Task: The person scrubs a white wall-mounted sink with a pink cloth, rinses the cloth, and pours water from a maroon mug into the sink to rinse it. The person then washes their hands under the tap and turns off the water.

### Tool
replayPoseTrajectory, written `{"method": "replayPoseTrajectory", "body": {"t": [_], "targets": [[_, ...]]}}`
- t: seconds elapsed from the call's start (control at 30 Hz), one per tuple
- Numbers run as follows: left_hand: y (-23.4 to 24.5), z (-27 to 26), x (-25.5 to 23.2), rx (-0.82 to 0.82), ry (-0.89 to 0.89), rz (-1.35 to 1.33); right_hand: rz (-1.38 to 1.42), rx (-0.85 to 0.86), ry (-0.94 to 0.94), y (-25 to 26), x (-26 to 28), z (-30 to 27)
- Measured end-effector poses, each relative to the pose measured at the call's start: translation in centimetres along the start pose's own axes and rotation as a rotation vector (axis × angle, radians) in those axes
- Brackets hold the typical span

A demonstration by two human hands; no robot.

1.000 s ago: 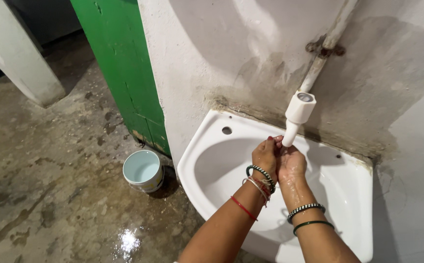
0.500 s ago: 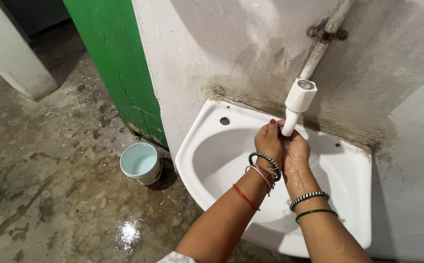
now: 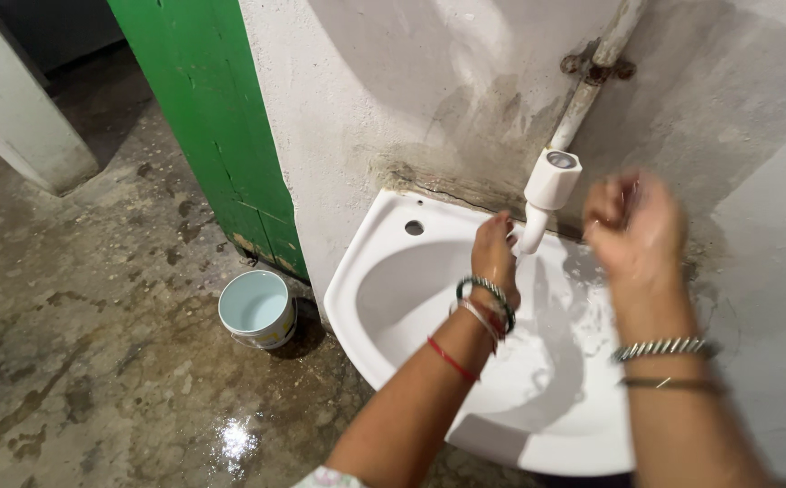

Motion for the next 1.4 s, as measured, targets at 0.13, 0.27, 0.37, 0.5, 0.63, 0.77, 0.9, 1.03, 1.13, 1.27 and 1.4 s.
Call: {"method": "replayPoseTrajectory", "body": {"t": [0.13,0.27,0.37,0.5,0.63,0.77,0.9,1.03,1.13,1.27,1.4], "targets": [[-1.7,2.5,-2.8,0.213,0.05,0.153,-0.946,0.188,-0.04,-12.4,0.7,-2.8],[-1.4,1.9,-2.8,0.268,0.351,0.022,-1.281,0.139,-0.015,-15.2,1.0,-4.9],[0.0,0.6,-1.1,0.375,0.409,0.06,-1.082,0.023,0.098,-8.4,1.8,-3.3],[2.2,-0.7,1.6,0.313,0.491,0.158,-0.55,-0.201,-0.07,6.5,-3.1,1.5],[3.6,-2.0,4.3,0.279,0.338,0.026,-0.028,-0.315,-0.316,18.7,-11.1,2.0],[4.5,-1.9,5.6,0.035,0.261,-0.285,0.07,-0.282,-0.2,20.9,-13.6,1.8],[4.1,-1.6,6.0,0.029,0.217,-0.371,0.063,-0.235,-0.173,17.8,-12.5,1.1],[2.8,-0.7,5.3,0.06,0.148,-0.323,-0.063,-0.186,-0.109,14.9,-11.7,0.8],[2.3,-0.3,5.2,0.044,0.184,-0.269,-0.024,-0.199,-0.091,15.0,-11.6,1.0],[3.3,-0.3,6.0,0.035,0.191,-0.305,0.05,-0.283,-0.082,18.4,-12.7,2.6],[6.3,0.1,5.3,-0.049,0.21,-0.264,0.116,-0.22,-0.149,21.8,-16.8,3.8]]}}
Point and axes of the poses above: each hand's wrist, its own z-axis towards the middle knuckle, its own y-axis out of the back of the hand, x = y × z, the point moved 1 cm from there along z, towards the middle knuckle, and after that the axes turned 11 degrees about z, right-handed, at the moved point
